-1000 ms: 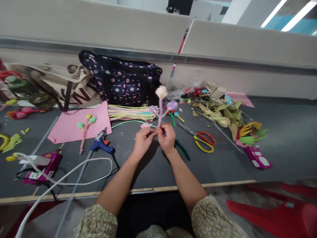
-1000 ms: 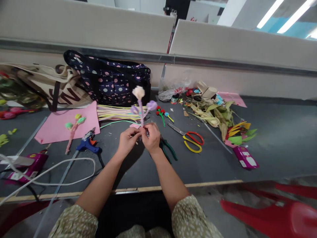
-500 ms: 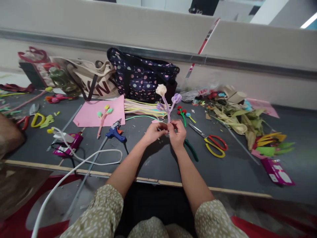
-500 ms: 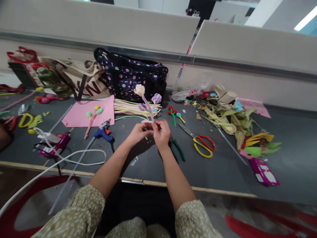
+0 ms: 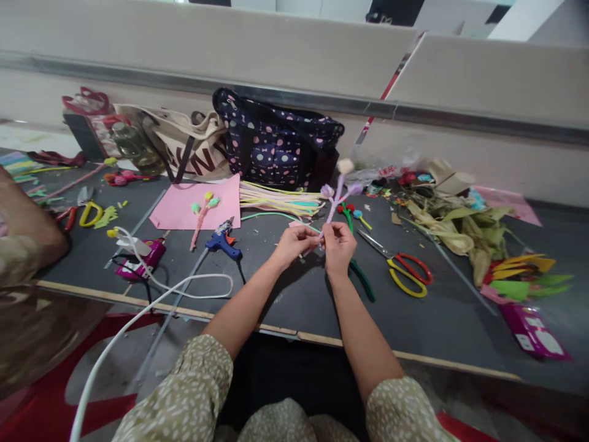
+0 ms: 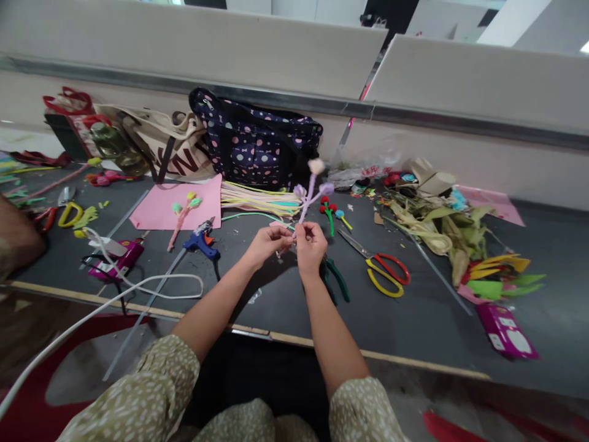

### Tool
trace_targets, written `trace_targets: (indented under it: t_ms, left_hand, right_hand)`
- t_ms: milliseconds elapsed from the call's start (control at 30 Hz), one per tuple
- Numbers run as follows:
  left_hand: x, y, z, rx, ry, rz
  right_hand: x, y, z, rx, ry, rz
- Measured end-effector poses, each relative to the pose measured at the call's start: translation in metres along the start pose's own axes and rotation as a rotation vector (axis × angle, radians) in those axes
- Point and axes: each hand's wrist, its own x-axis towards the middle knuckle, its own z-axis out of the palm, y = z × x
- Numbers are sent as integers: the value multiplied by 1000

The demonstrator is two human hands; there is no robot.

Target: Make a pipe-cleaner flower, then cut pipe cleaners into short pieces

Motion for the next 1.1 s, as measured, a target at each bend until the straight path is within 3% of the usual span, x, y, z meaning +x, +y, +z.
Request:
trace_targets:
  t_ms: [200,333,433,600,800,867,933,1000,1100]
  left_hand:
    - [-10,18,-2,-19,-69,-24]
    - [-13,28,-4,-58,-137,-137]
    - [-18,38,-6,-153,-100,-165]
    - [-28,74,-25,-253,179,33]
    - [-11,134,-109,-302,849,694]
    - [-2,141,-131,-407,886,684]
    - [4,137,-137,-413,898,704]
    - [7,121,-128,-362,892,739]
    - [7,92,-102,-261,872,642]
  right_hand:
    - [4,4,-5,80,11,0]
    - [6,8,-5,145,7,36]
    - [7,10,-4,186,15,48]
    - [7,8,-2,192,10,66]
    - [3,6,-1,174,-58,55]
    - [2,5,-1,162,-68,56]
    - [1,4,-1,138,-78,47]
    - [1,4,-2,101,-88,40]
    - [2,6,-3,49,-95,49]
